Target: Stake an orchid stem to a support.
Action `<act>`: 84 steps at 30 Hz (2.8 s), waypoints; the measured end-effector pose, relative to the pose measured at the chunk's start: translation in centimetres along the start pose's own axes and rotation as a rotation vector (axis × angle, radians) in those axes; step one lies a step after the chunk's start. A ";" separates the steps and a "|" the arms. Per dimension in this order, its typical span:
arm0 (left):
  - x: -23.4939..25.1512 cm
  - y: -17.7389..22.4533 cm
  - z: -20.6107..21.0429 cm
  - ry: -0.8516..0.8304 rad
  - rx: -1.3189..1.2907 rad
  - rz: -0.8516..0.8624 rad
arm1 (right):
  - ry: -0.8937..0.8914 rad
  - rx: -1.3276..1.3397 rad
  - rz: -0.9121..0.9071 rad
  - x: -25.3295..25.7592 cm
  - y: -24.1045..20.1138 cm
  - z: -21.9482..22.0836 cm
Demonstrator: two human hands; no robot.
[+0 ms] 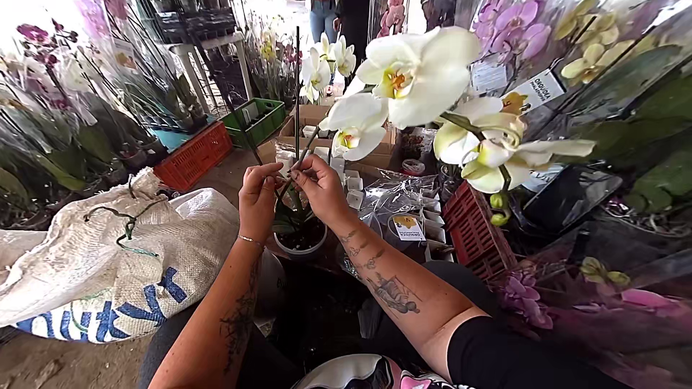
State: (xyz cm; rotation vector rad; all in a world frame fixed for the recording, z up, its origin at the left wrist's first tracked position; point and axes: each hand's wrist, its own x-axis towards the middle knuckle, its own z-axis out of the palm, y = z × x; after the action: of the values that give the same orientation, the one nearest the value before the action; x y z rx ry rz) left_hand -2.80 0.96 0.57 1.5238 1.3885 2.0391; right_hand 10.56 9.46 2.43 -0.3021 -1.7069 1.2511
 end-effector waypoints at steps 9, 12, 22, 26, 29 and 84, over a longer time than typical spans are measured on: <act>0.0 0.1 -0.8 -0.083 0.062 0.012 | 0.050 0.035 0.039 0.9 0.5 -1.3; -0.1 0.3 -1.0 -0.084 0.051 0.001 | 0.042 0.043 0.067 1.2 0.4 -1.3; -1.0 0.3 -0.1 -0.043 0.005 -0.140 | -0.064 -0.006 0.127 3.5 0.2 -2.0; -1.0 0.1 0.3 -0.063 0.157 -0.169 | -0.083 -0.059 0.135 4.0 0.0 -2.3; -0.9 -0.4 0.0 -0.098 0.188 -0.195 | -0.096 -0.051 0.144 4.0 0.0 -2.4; -3.8 -2.2 3.3 0.060 0.720 -0.018 | -0.271 -0.160 -0.017 4.5 -1.4 -2.9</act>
State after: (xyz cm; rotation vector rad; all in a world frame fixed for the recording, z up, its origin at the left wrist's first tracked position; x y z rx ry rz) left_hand 0.90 1.36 -3.44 1.6733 2.3118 1.6541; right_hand 11.06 13.54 6.13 -0.2183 -2.0428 1.1863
